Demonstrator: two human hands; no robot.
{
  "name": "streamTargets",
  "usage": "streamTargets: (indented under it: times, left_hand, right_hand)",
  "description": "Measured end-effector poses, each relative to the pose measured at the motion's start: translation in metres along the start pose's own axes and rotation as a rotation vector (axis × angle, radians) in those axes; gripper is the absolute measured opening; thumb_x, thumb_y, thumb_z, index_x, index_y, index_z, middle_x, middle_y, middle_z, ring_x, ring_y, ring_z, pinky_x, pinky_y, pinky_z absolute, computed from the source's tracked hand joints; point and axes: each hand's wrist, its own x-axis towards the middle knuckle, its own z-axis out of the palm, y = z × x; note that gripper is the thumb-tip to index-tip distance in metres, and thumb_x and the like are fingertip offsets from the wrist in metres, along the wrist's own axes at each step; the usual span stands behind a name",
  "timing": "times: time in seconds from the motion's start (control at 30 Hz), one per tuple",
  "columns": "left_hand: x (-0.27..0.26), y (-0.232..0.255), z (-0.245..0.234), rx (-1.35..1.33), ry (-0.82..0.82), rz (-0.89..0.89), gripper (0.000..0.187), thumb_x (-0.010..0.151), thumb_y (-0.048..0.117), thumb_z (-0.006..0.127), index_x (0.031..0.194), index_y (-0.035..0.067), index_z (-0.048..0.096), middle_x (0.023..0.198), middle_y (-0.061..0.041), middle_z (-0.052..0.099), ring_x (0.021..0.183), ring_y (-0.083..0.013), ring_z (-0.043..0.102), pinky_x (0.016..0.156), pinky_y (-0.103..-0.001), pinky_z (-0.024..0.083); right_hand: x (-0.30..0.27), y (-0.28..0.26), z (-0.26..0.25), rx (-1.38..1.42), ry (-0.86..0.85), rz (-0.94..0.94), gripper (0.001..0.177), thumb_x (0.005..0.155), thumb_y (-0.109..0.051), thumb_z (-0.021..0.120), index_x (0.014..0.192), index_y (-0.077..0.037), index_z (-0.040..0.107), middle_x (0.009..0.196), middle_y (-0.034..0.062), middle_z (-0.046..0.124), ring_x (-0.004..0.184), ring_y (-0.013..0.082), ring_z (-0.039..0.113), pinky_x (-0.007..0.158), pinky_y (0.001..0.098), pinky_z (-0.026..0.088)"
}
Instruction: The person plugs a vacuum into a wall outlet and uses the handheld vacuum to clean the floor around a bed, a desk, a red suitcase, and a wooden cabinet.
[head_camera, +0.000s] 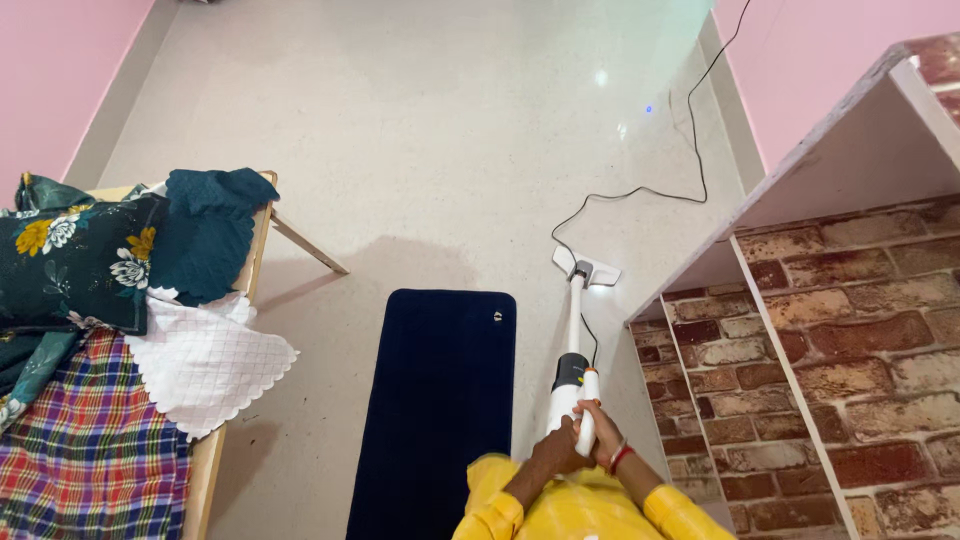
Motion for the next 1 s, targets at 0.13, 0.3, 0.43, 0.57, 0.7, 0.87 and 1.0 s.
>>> streamTargets:
  times: [0.13,0.3,0.43,0.57,0.7,0.87,1.0]
  left_hand:
    - [0.023,-0.003,-0.036,-0.122,0.056,-0.104,0.097,0.064,0.045,0.088,0.137,0.005,0.039,0.118,-0.018,0.070,0.109,-0.0361,0.070,0.090,-0.043,0.056]
    - [0.061,-0.013,-0.066,-0.359,0.079,-0.022,0.100,0.058,0.043,0.096,0.131,0.000,0.043,0.119,-0.016,0.071,0.109,-0.0303,0.071,0.093,-0.036,0.055]
    - [0.106,-0.012,-0.119,-0.406,-0.024,0.020,0.109,0.056,0.044,0.096,0.133,-0.008,0.039,0.122,-0.019,0.071,0.111,-0.0279,0.071,0.094,-0.034,0.057]
    - [0.153,-0.008,-0.185,-0.189,-0.063,-0.037,0.109,0.060,0.051,0.092,0.135,-0.011,0.043,0.119,-0.024,0.070,0.106,-0.0320,0.071,0.088,-0.038,0.059]
    - [0.186,-0.006,-0.276,-0.099,-0.160,0.027,0.121,0.061,0.051,0.096,0.143,-0.013,0.035,0.126,-0.022,0.066,0.113,-0.0308,0.068,0.094,-0.037,0.058]
    - [0.197,0.023,-0.394,0.267,-0.303,0.126,0.098,0.050,0.056,0.084,0.130,0.004,0.063,0.113,-0.017,0.075,0.097,-0.0304,0.073,0.082,-0.037,0.057]
    - [0.161,0.060,-0.452,0.295,-0.453,0.142,0.085,0.050,0.052,0.083,0.123,0.011,0.069,0.109,-0.014,0.076,0.093,-0.0285,0.073,0.079,-0.037,0.057]
  right_hand:
    - [0.034,-0.028,0.028,-0.064,0.066,0.008,0.038,0.086,-0.033,0.069,0.102,-0.001,0.058,0.061,0.0104,0.057,0.047,0.0234,0.055,0.047,0.0369,0.047]
    - [0.062,-0.055,0.057,-0.305,0.198,-0.041,0.044,0.080,-0.033,0.073,0.098,0.004,0.060,0.062,0.0124,0.061,0.048,0.0241,0.058,0.047,0.0386,0.049]
    - [0.097,-0.096,0.084,-0.372,0.226,-0.048,0.043,0.079,-0.034,0.073,0.094,0.006,0.062,0.061,0.0137,0.063,0.048,0.0254,0.060,0.048,0.0390,0.051]
    - [0.140,-0.143,0.120,-0.258,0.267,0.008,0.035,0.077,-0.036,0.071,0.094,-0.007,0.061,0.060,0.0111,0.057,0.048,0.0253,0.055,0.047,0.0395,0.046]
    - [0.179,-0.182,0.169,0.065,0.218,0.001,0.040,0.084,-0.037,0.077,0.095,-0.003,0.059,0.068,0.0085,0.059,0.055,0.0229,0.059,0.050,0.0379,0.050]
    - [0.219,-0.209,0.203,0.452,0.272,-0.055,0.040,0.090,-0.041,0.071,0.102,-0.006,0.053,0.077,0.0091,0.060,0.060,0.0172,0.060,0.058,0.0329,0.052]
    - [0.210,-0.205,0.210,0.680,0.233,-0.067,0.044,0.093,-0.042,0.068,0.099,-0.004,0.047,0.078,0.0074,0.057,0.062,0.0180,0.059,0.060,0.0325,0.056]
